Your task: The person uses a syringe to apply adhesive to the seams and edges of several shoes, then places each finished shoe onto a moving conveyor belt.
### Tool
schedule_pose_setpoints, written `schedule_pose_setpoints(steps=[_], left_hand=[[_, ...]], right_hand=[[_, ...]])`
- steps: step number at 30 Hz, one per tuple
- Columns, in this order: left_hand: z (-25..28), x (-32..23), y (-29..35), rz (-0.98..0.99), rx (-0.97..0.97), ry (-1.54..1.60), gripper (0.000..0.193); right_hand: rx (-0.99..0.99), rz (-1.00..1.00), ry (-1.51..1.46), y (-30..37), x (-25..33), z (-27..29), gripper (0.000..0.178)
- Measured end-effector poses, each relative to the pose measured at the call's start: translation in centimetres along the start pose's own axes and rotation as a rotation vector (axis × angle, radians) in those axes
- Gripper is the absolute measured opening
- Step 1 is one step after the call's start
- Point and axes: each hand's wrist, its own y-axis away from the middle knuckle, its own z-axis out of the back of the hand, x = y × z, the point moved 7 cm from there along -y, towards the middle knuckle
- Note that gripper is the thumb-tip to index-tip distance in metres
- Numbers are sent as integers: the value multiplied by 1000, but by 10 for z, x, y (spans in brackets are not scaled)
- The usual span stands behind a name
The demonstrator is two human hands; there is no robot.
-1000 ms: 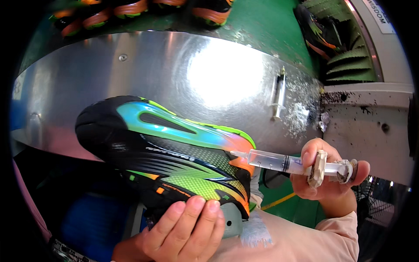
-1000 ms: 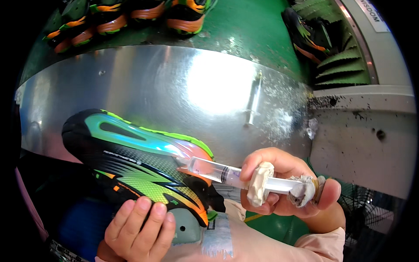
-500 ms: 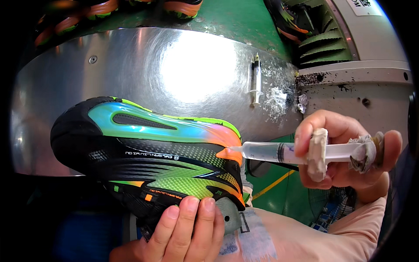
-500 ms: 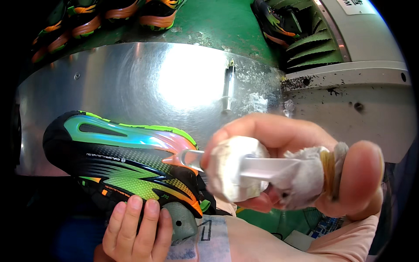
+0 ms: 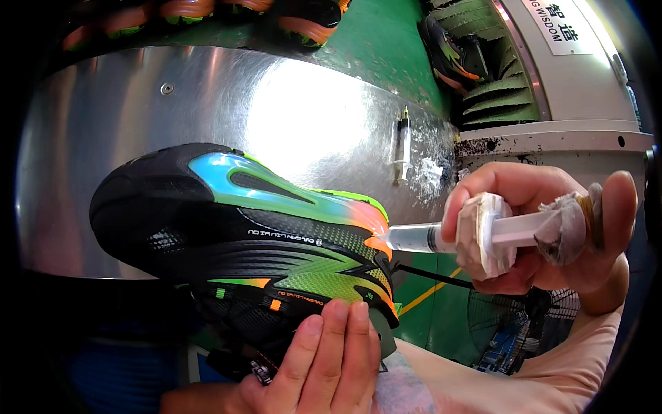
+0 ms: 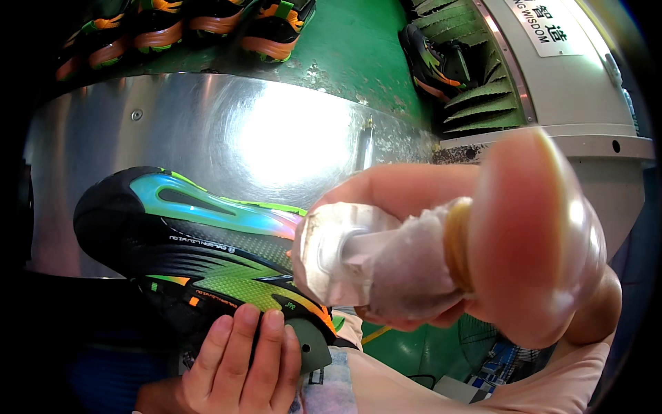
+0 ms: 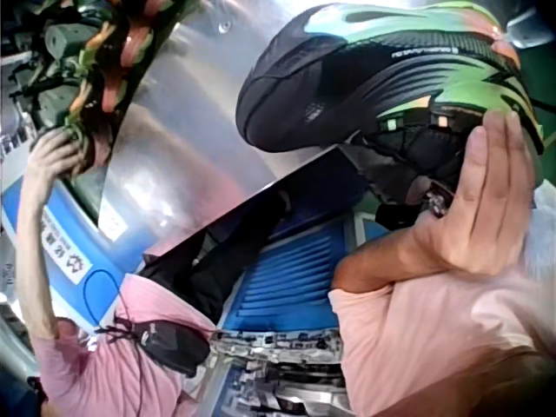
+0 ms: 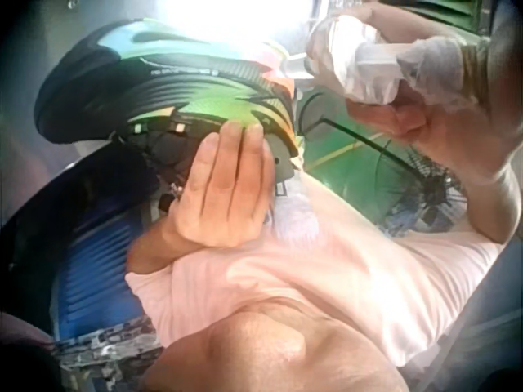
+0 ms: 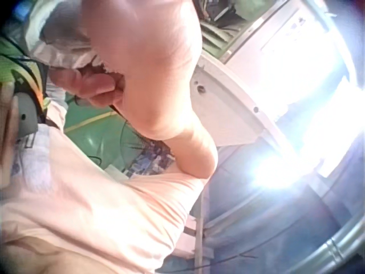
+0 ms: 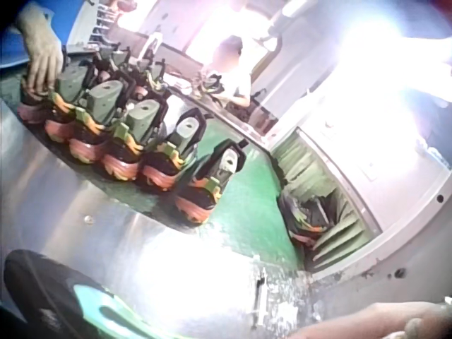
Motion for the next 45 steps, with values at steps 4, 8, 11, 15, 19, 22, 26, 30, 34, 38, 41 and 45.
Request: schedule_pose_setpoints(steps=[4, 8, 11, 15, 19, 22, 26, 30, 34, 38, 41, 45], left_hand=[[-3, -6, 10, 81, 69, -50, 13], [1, 6, -7, -104, 64, -95, 14], [0, 6, -10, -93, 56, -78, 14], [2, 8, -11, -120, 122, -139, 14], [3, 10, -13, -20, 129, -87, 15], [0, 8, -19, 109, 100, 22, 16], [2, 12, -23, 284, 90, 98, 16], [2, 16, -27, 362, 108, 184, 15], [2, 17, -31, 381, 217, 156, 11], [-2, 14, -43, 365, 295, 182, 9], [-5, 13, -48, 311, 406, 162, 12], [-16, 21, -60, 297, 333, 120, 17]], right_hand=[[106, 38, 41, -14, 10, -9, 98], [5, -10, 33, 0, 6, 1, 91], [-12, -17, 36, 0, 6, 1, 86], [23, -10, 51, -4, 8, -3, 80], [-8, -27, 56, 4, 7, -5, 73], [-100, -86, 44, 18, 2, -5, 68], [-81, -140, 52, 20, -3, -2, 68], [-18, -98, 10, 19, -17, 9, 81], [218, 118, -258, -1, -53, 15, 101], [372, 261, -505, 5, -101, 35, 110], [411, 419, -680, 0, -116, 38, 114], [430, 538, -852, -13, -135, 42, 121]])
